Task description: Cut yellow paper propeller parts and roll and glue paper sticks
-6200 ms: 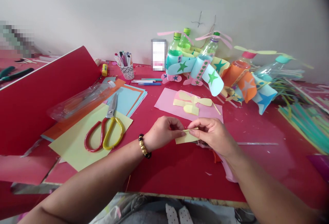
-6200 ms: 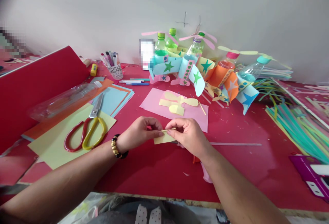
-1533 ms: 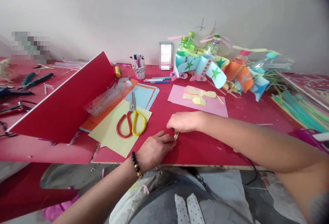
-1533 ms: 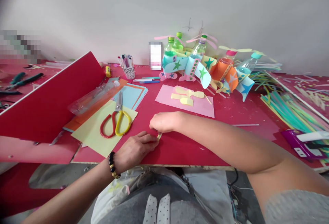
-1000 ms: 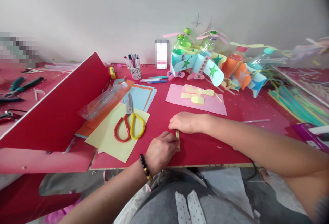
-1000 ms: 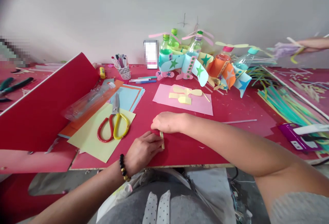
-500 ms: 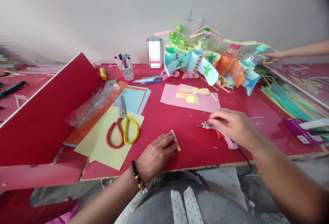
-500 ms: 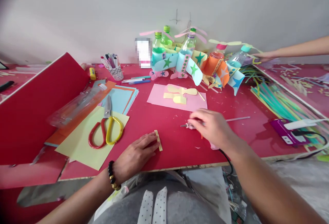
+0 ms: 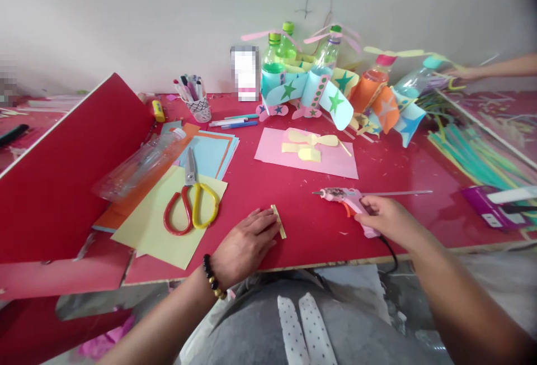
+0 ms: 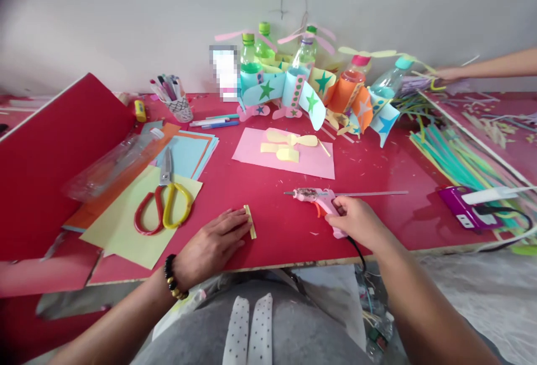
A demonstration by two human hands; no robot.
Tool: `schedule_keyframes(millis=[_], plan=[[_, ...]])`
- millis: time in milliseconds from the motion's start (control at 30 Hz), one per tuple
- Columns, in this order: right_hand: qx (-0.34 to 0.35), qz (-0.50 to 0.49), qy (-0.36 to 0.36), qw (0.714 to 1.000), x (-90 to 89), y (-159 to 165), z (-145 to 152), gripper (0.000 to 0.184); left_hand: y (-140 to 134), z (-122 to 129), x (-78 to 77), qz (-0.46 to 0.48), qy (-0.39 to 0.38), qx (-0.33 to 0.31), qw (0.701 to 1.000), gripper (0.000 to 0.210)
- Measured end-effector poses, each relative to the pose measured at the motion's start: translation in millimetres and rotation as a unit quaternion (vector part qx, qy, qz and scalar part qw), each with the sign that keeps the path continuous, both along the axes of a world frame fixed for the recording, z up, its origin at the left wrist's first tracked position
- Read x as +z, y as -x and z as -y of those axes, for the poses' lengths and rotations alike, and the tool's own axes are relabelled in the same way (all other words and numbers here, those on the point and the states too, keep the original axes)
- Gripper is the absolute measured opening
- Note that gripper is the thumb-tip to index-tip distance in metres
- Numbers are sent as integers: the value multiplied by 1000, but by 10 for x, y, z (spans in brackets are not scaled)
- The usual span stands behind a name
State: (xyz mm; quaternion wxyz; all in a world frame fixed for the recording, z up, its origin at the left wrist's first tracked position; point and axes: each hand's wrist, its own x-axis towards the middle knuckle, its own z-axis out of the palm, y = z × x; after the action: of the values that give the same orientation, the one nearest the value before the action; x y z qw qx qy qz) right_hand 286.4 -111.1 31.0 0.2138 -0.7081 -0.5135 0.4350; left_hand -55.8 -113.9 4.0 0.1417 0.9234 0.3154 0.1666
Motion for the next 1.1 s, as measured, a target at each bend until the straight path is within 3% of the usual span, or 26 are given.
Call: schedule_keyframes(millis=[67, 133, 267, 433, 567, 733, 900, 1100], plan=[[-42, -133, 54, 989, 1, 41, 56, 26, 3, 0, 6, 1, 6, 2, 1000, 36], [-74, -222, 62, 970, -9, 118, 160, 25, 3, -3, 15, 3, 9, 3, 1000, 35], [-79, -296, 20, 952, -21, 357, 367, 14, -5, -14, 26, 8, 10, 6, 1000, 33], [-79, -393, -10, 916, -4, 610, 407, 18, -14, -11, 27, 10, 17, 15, 1000, 33], [-72, -319, -46, 944, -3, 737, 360, 15, -22, 3, 44, 3, 20, 26, 999, 32], [8, -149, -86, 985, 40, 865, 310, 25, -13, 18, 29, 4, 16, 40, 999, 32], [68, -62, -105, 990, 80, 941, 258, 32, -3, 12, -1, 23, 8, 34, 999, 32], [110, -46, -157, 980, 123, 1022, 194, 27, -10, 4, 6, 31, 8, 32, 999, 32]])
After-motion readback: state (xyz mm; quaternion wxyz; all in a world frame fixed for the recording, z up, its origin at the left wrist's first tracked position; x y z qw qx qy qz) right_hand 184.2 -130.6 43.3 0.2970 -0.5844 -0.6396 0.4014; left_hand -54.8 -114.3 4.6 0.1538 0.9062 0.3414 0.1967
